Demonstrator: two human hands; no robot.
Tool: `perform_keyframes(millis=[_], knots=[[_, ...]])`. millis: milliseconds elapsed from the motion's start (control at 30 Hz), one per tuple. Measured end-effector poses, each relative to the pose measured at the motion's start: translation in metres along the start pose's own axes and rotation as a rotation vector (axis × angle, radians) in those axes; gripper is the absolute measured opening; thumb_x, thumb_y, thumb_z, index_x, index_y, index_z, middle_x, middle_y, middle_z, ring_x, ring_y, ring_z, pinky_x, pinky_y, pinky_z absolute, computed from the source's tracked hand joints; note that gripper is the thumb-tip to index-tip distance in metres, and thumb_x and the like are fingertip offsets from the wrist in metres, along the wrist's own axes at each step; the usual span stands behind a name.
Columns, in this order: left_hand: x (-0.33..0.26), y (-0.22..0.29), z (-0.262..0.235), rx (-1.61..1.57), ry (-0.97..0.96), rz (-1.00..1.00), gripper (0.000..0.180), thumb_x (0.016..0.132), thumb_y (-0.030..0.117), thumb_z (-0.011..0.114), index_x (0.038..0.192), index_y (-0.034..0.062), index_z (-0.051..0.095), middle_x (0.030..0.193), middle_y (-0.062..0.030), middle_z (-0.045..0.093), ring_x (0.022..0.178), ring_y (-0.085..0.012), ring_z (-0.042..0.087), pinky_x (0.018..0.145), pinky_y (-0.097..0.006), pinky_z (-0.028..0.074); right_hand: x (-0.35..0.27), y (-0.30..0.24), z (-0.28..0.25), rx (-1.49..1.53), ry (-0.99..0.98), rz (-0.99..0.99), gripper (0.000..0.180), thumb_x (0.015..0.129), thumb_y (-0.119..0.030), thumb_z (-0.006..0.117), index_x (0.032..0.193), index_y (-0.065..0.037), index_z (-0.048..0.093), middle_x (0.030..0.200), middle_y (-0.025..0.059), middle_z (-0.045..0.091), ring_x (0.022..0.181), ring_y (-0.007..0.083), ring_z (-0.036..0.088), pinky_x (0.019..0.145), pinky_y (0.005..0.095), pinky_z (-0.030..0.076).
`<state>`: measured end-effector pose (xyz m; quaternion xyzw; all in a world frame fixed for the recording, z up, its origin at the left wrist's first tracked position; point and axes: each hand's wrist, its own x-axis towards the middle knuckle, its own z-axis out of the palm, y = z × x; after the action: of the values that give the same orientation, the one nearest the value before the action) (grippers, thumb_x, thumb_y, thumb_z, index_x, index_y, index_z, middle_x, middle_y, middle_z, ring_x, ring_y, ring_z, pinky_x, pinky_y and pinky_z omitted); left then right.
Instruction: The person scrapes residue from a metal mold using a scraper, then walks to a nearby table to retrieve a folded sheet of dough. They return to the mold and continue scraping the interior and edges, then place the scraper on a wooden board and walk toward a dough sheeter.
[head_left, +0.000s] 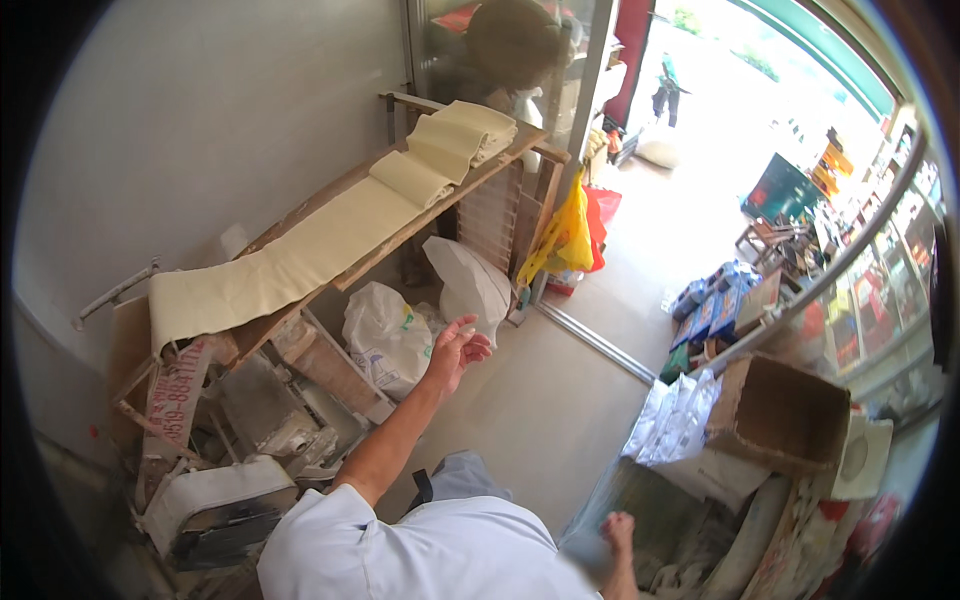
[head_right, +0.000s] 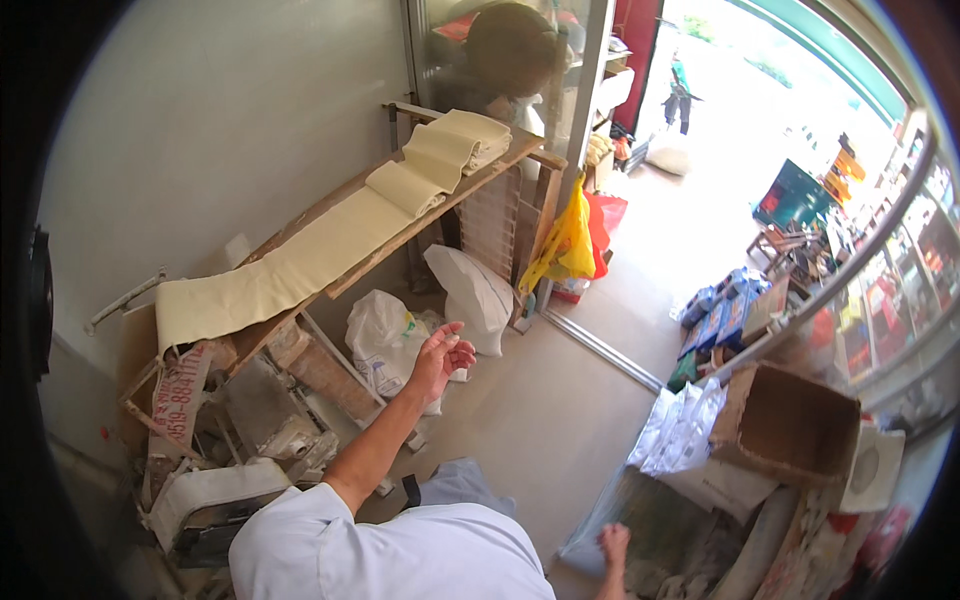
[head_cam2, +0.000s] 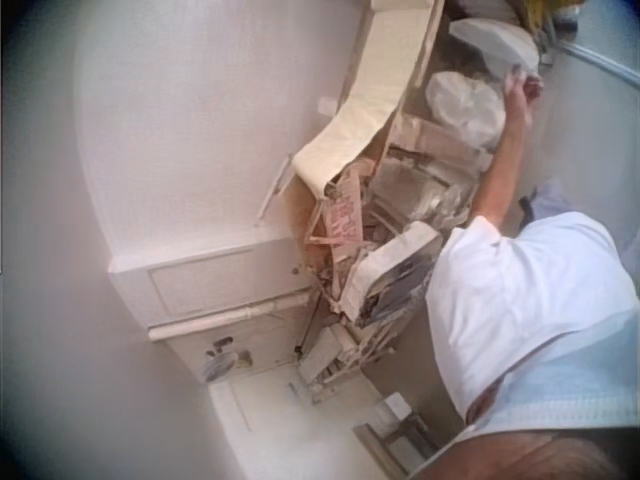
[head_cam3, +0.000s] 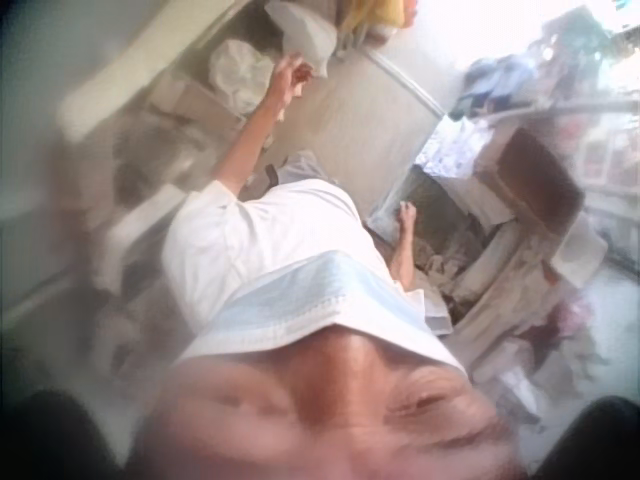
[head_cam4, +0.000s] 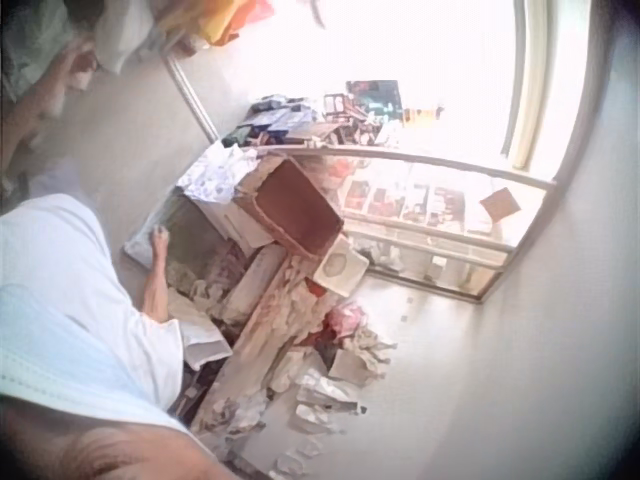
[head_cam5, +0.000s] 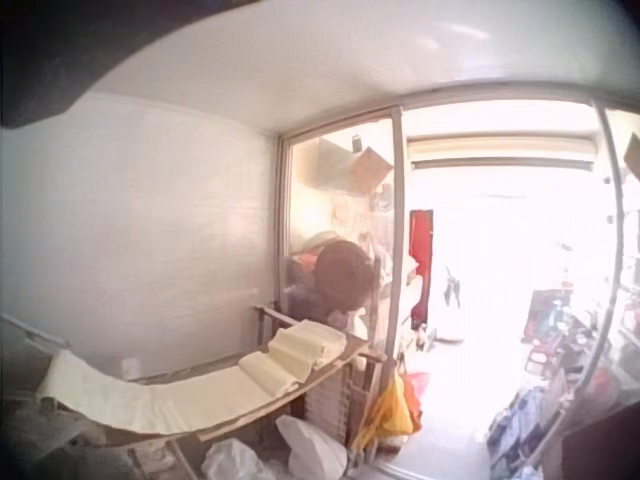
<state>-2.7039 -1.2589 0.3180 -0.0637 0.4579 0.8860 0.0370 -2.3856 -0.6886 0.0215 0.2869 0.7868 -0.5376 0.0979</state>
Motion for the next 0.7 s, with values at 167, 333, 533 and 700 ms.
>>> perform_keyframes(millis=[167, 333, 533, 700], knots=[[0.144, 0.021, 0.036, -0.176, -0.037, 0.193, 0.056, 0.105, 0.013, 0.056, 0.157, 0.0126, 0.036, 0.103, -0.0152, 0.073, 0.082, -0.022, 0.071, 0.077, -0.034, 0.056, 0.264, -0.276, -0.009, -0.308, 0.154, -0.511, 0.028, 0.102, -0.027, 0.06, 0.088, -0.004, 0.069, 0.076, 0.0091, 0.071, 0.065, 0.0201, 0.066, 0.061, 0.0365, 0.051], [0.29, 0.073, 0.052, -0.303, -0.083, 0.355, 0.076, 0.104, 0.012, 0.057, 0.167, 0.02, 0.014, 0.109, -0.0174, 0.072, 0.083, -0.0228, 0.071, 0.078, -0.035, 0.056, 0.327, -0.527, 0.112, 0.187, -0.115, -0.445, 0.029, 0.107, -0.029, 0.058, 0.103, -0.004, 0.073, 0.086, 0.0031, 0.074, 0.078, 0.0128, 0.067, 0.069, 0.0276, 0.051], [0.391, 0.118, 0.056, -0.35, 0.09, 0.49, 0.067, 0.101, 0.002, 0.054, 0.158, 0.0185, 0.024, 0.114, -0.0176, 0.069, 0.079, -0.0217, 0.069, 0.071, -0.034, 0.056, 0.397, -0.744, 0.229, 0.025, -0.473, -1.023, 0.031, 0.111, -0.024, 0.051, 0.124, -0.002, 0.069, 0.119, 0.0064, 0.072, 0.116, 0.0216, 0.065, 0.107, 0.0355, 0.046], [0.439, 0.142, 0.02, 0.236, 0.526, 0.555, 0.019, 0.099, 0.002, 0.052, 0.116, 0.0017, 0.061, 0.1, -0.0154, 0.069, 0.076, -0.0248, 0.066, 0.071, -0.038, 0.054, 0.498, -0.957, 0.33, 0.393, -1.057, -1.155, 0.051, 0.113, -0.044, 0.039, 0.145, -0.008, 0.057, 0.142, 0.01, 0.061, 0.138, 0.021, 0.051, 0.115, 0.0419, 0.038]])
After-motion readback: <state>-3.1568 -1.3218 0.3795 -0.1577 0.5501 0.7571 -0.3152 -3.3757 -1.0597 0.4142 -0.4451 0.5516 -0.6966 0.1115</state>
